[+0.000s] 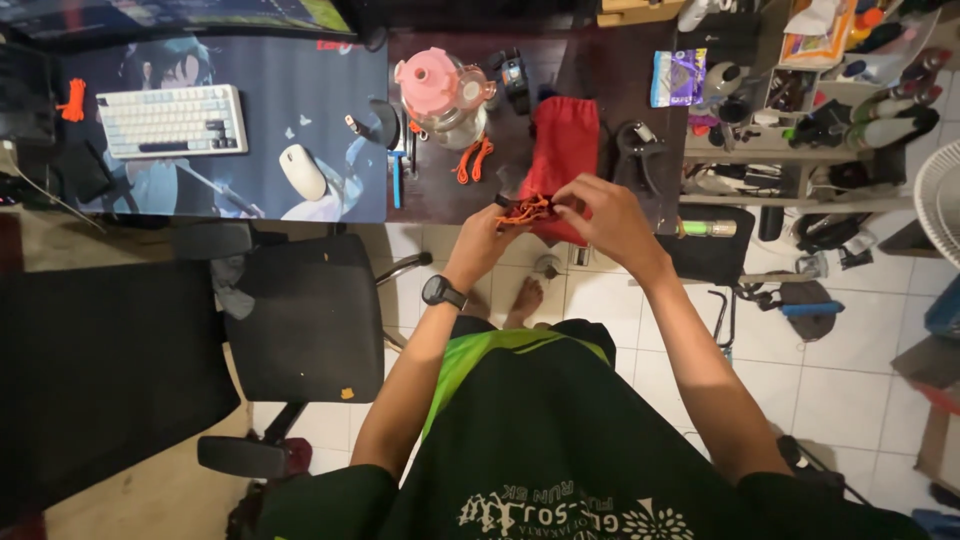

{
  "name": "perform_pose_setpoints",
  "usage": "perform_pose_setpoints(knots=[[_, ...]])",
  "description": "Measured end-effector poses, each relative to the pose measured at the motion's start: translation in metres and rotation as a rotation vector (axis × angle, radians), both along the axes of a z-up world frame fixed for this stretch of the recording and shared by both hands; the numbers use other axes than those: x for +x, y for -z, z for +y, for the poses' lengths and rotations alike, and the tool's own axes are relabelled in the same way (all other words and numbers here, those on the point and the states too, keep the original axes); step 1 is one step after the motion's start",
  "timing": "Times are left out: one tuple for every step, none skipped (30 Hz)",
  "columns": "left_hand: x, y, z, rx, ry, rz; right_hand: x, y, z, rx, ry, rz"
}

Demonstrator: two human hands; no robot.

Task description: The person gathers orange cords from a red drawstring bag, untangles them, and coils them by hand. They place the coiled cords back into the bag and repeat the process with additional cords, organizing them on the floor and desk.

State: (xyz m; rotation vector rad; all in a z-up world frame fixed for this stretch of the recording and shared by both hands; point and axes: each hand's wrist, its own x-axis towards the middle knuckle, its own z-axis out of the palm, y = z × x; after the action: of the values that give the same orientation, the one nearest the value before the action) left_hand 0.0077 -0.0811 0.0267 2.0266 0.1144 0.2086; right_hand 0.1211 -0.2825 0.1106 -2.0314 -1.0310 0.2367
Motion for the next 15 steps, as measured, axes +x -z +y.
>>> perform_pose_setpoints(knots=[[-0.001, 0.002, 0.001, -0.034, 0.002, -0.01, 0.002, 0.004, 0.001, 0.009, -0.01, -0.024], [-0.003, 0.004, 0.002, -0.068, 0.004, -0.021, 0.003, 0.007, 0.002, 0.018, -0.02, -0.047], [-0.005, 0.004, 0.004, -0.07, -0.002, -0.024, 0.006, 0.011, 0.003, 0.016, -0.025, -0.05], [-0.007, 0.004, 0.006, -0.015, -0.008, -0.034, 0.008, 0.015, 0.004, 0.018, 0.027, 0.029], [-0.01, 0.004, 0.008, 0.04, -0.016, -0.043, 0.011, 0.019, 0.005, 0.02, 0.079, 0.109], [-0.01, 0.001, 0.01, 0.038, -0.023, -0.045, 0.016, 0.025, 0.006, 0.018, 0.073, 0.108], [-0.012, -0.001, 0.012, 0.033, -0.045, -0.012, 0.02, 0.031, 0.006, 0.028, 0.156, 0.173], [-0.014, -0.004, 0.014, 0.028, -0.067, 0.021, 0.025, 0.036, 0.007, 0.038, 0.239, 0.239], [-0.016, -0.005, 0.018, 0.028, -0.073, 0.02, 0.036, 0.046, 0.009, 0.037, 0.233, 0.238], [-0.019, -0.006, 0.023, -0.004, -0.112, 0.116, 0.048, 0.055, 0.012, 0.022, 0.282, 0.184], [-0.021, -0.007, 0.028, -0.034, -0.149, 0.21, 0.06, 0.064, 0.015, 0.009, 0.331, 0.128], [-0.023, 0.007, 0.038, -0.033, -0.154, 0.206, 0.075, 0.077, 0.019, 0.011, 0.326, 0.125], [-0.025, 0.02, 0.049, 0.069, -0.148, 0.181, 0.09, 0.089, 0.023, -0.052, 0.338, -0.002], [-0.026, 0.033, 0.06, 0.171, -0.141, 0.157, 0.105, 0.101, 0.028, -0.114, 0.349, -0.13], [-0.026, 0.045, 0.07, 0.175, -0.145, 0.152, 0.117, 0.112, 0.033, -0.108, 0.346, -0.134]])
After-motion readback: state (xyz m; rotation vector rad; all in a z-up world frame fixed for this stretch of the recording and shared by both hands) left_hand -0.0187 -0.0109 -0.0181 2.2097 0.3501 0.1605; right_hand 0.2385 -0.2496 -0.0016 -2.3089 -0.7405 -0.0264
